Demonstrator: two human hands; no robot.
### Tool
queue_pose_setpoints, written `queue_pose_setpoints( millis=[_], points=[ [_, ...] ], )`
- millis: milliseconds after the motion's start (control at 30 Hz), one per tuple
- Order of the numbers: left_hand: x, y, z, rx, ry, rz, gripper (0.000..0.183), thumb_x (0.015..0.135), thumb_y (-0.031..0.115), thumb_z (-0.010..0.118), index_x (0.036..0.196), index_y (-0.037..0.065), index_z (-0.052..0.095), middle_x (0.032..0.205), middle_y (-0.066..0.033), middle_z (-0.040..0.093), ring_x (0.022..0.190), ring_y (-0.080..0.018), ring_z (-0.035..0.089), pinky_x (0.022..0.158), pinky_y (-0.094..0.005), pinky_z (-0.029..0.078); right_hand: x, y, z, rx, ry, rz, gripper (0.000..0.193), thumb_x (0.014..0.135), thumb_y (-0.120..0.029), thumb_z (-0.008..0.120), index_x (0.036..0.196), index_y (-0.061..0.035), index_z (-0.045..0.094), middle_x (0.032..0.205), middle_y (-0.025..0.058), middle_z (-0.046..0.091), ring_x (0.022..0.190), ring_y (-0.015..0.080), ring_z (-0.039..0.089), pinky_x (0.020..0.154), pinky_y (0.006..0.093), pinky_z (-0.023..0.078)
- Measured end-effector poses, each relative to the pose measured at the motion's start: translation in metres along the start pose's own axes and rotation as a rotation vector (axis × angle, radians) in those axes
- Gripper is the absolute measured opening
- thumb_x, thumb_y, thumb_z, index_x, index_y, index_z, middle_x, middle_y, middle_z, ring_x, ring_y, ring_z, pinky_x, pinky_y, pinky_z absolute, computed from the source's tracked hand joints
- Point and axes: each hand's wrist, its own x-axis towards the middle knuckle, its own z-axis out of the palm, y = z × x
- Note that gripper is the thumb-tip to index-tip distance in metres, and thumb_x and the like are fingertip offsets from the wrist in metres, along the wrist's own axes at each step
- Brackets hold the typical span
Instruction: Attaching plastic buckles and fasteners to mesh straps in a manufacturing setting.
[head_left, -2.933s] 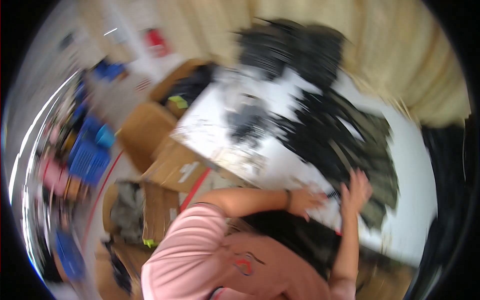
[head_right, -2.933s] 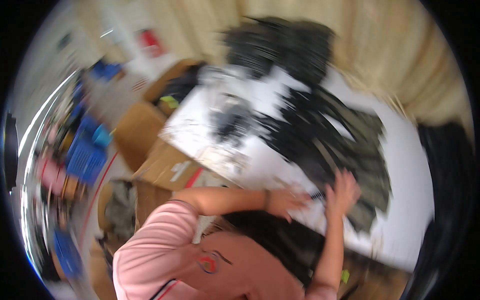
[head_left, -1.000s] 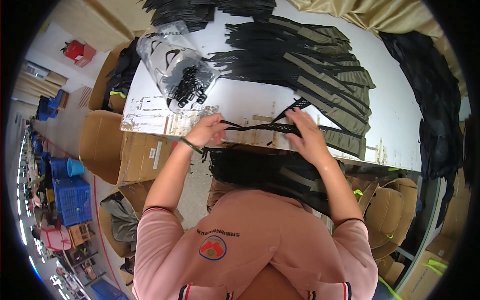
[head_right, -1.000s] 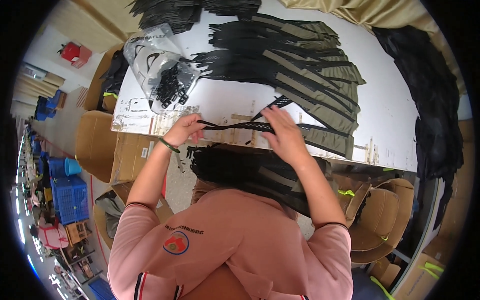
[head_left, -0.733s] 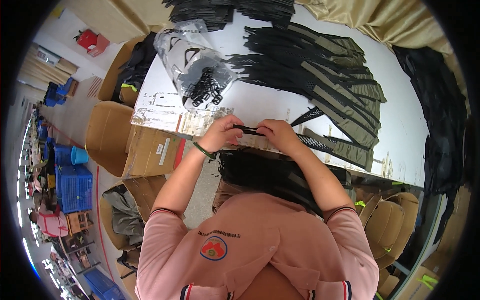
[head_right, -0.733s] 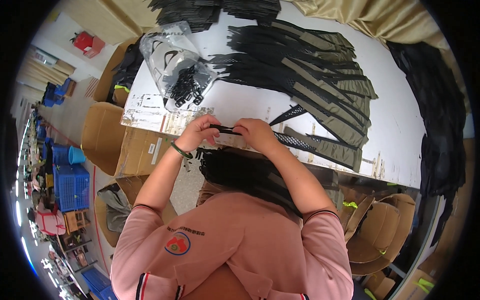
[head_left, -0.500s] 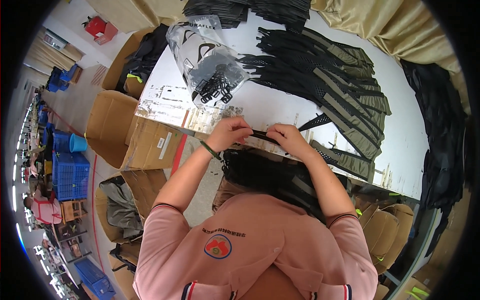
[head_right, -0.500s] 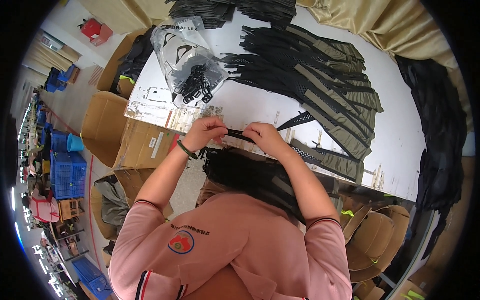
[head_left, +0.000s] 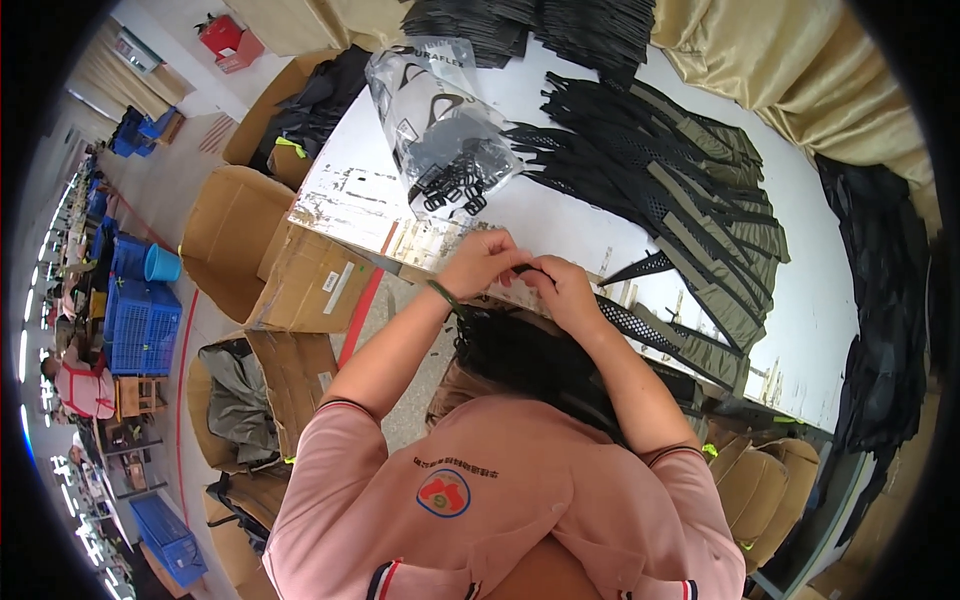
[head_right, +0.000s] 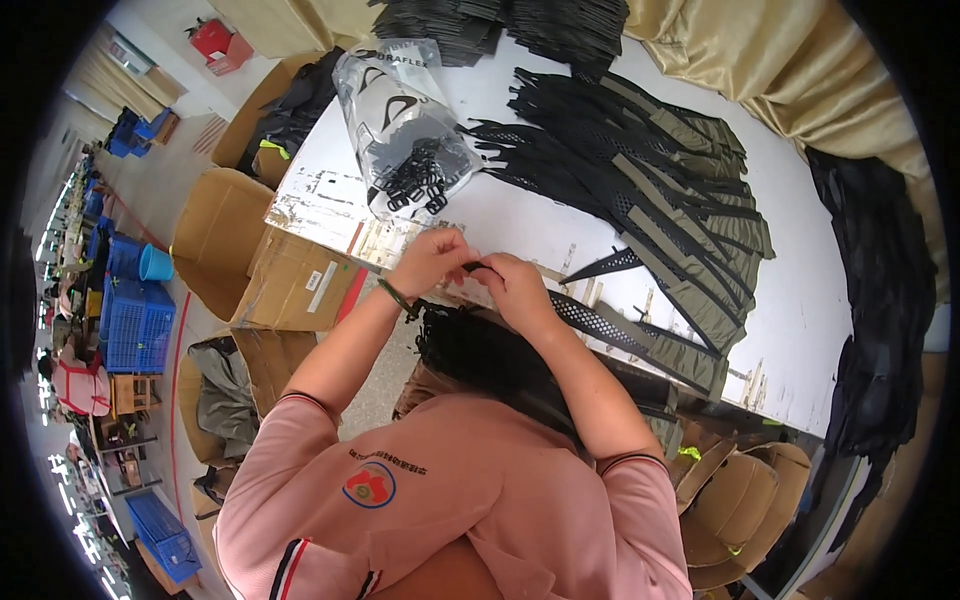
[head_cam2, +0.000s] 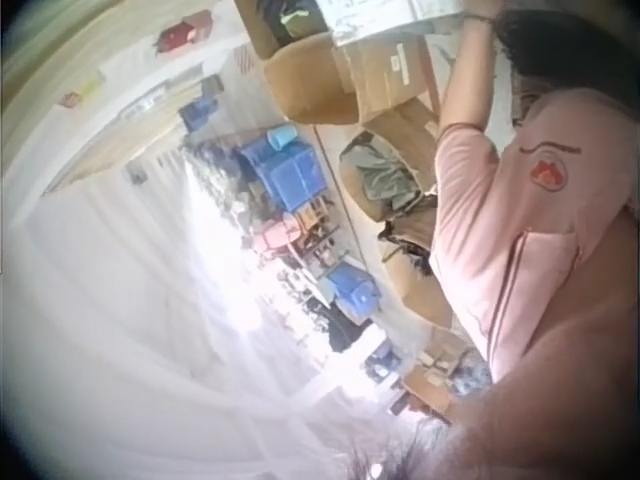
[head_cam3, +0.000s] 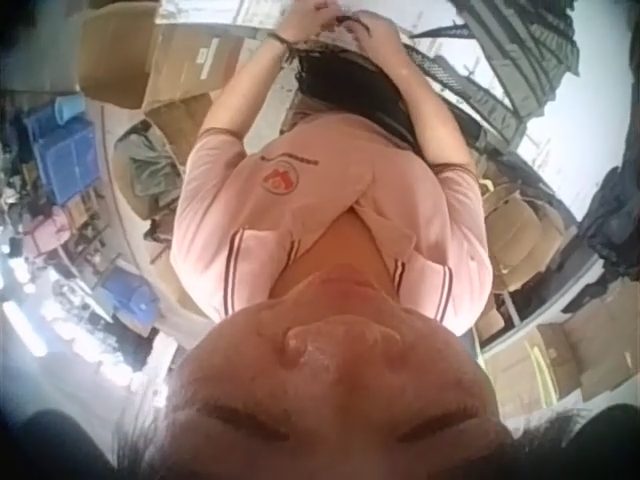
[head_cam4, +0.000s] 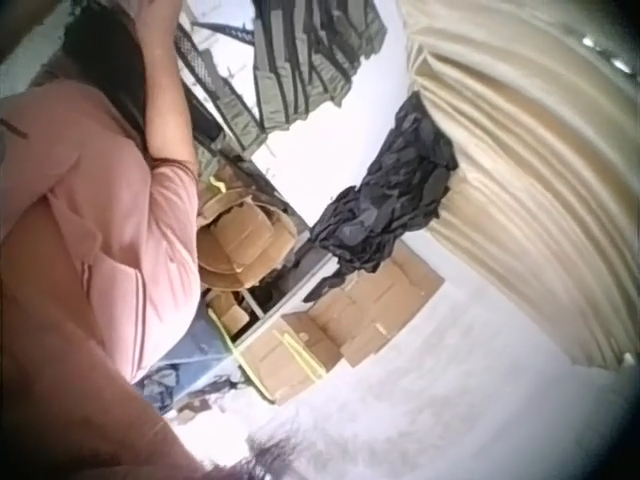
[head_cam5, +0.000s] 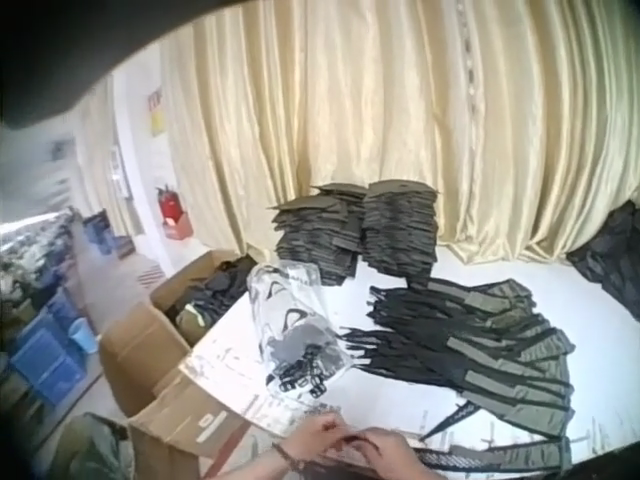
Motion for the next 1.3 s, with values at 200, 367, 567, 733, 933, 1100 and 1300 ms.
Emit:
queue_pose_setpoints(
  millis=[200, 367, 567, 733, 933, 1100, 1300],
  points=[
    [0.055, -0.029, -0.061, 1.062, 0.513, 0.354, 0.034, 0.066, 0.025, 0.076, 0.087, 0.004, 0.059, 0.092, -0.0152, 0.059, 0.09, -0.0331, 0.054, 0.082, -0.0418, 0.044, -0.009, 0.037, 0.006, -0.194, -0.117, -0.03, 0.016, 0.084, -0.013, 0.056, 0.083, 0.0023, 0.062, 0.078, 0.0201, 0.059, 0.075, 0.0359, 0.056, 0.069, 0.0409, 0.044],
    [0.063, -0.035, -0.051, 1.113, 0.371, 0.185, 0.028, 0.07, 0.021, 0.07, 0.089, 0.002, 0.06, 0.097, -0.0183, 0.06, 0.096, -0.0339, 0.056, 0.084, -0.0428, 0.045, -0.024, 0.023, -0.007, -0.107, -0.067, 0.023, 0.012, 0.08, -0.006, 0.062, 0.087, 0.0041, 0.064, 0.071, 0.0101, 0.058, 0.06, 0.0189, 0.054, 0.056, 0.0286, 0.043],
    [0.033, -0.015, -0.031, 0.845, 0.373, 0.208, 0.019, 0.077, 0.017, 0.064, 0.087, 0.001, 0.059, 0.085, -0.0163, 0.062, 0.079, -0.0296, 0.063, 0.07, -0.0384, 0.051, -0.022, 0.042, -0.012, 0.22, -0.085, 0.199, 0.007, 0.082, -0.003, 0.063, 0.088, 0.0014, 0.065, 0.07, 0.0, 0.056, 0.057, 0.007, 0.049, 0.053, 0.021, 0.041],
    [-0.01, 0.006, 0.022, -0.612, -0.04, -0.096, 0.015, 0.086, 0.016, 0.061, 0.091, 0.003, 0.055, 0.078, -0.0071, 0.061, 0.072, -0.0189, 0.065, 0.065, -0.0321, 0.053, -0.029, 0.014, -0.032, 0.221, 0.11, 0.291, 0.01, 0.085, -0.007, 0.061, 0.09, 0.0022, 0.063, 0.069, -0.0028, 0.055, 0.061, 0.0049, 0.048, 0.055, 0.0193, 0.039],
    [-0.024, -0.026, 0.041, -1.08, -0.185, -0.154, 0.01, 0.091, 0.021, 0.054, 0.09, 0.011, 0.058, 0.08, 0.0018, 0.059, 0.065, -0.0089, 0.053, 0.06, -0.0247, 0.043, -0.021, -0.011, -0.041, 0.264, 0.005, 0.165, 0.01, 0.085, -0.007, 0.06, 0.092, -0.0002, 0.063, 0.075, -0.0021, 0.059, 0.07, 0.0053, 0.053, 0.063, 0.0196, 0.043],
    [-0.027, -0.007, 0.06, -1.07, -0.31, -0.207, 0.015, 0.092, 0.023, 0.052, 0.094, 0.009, 0.057, 0.081, 0.0003, 0.058, 0.067, -0.0102, 0.05, 0.061, -0.0239, 0.039, -0.031, -0.01, -0.046, 0.473, -0.076, 0.163, 0.009, 0.086, -0.003, 0.06, 0.095, 0.0009, 0.061, 0.082, -0.0007, 0.06, 0.075, 0.0046, 0.055, 0.066, 0.0186, 0.043],
    [-0.026, -0.012, 0.076, -1.068, -0.261, -0.263, 0.015, 0.092, 0.024, 0.053, 0.093, 0.009, 0.056, 0.08, 0.0, 0.059, 0.065, -0.0096, 0.049, 0.059, -0.0241, 0.038, -0.043, -0.012, -0.058, 0.466, -0.109, 0.171, 0.008, 0.085, -0.002, 0.06, 0.092, 0.0018, 0.061, 0.084, 0.0002, 0.059, 0.075, 0.0057, 0.053, 0.068, 0.0197, 0.043]
  ],
)
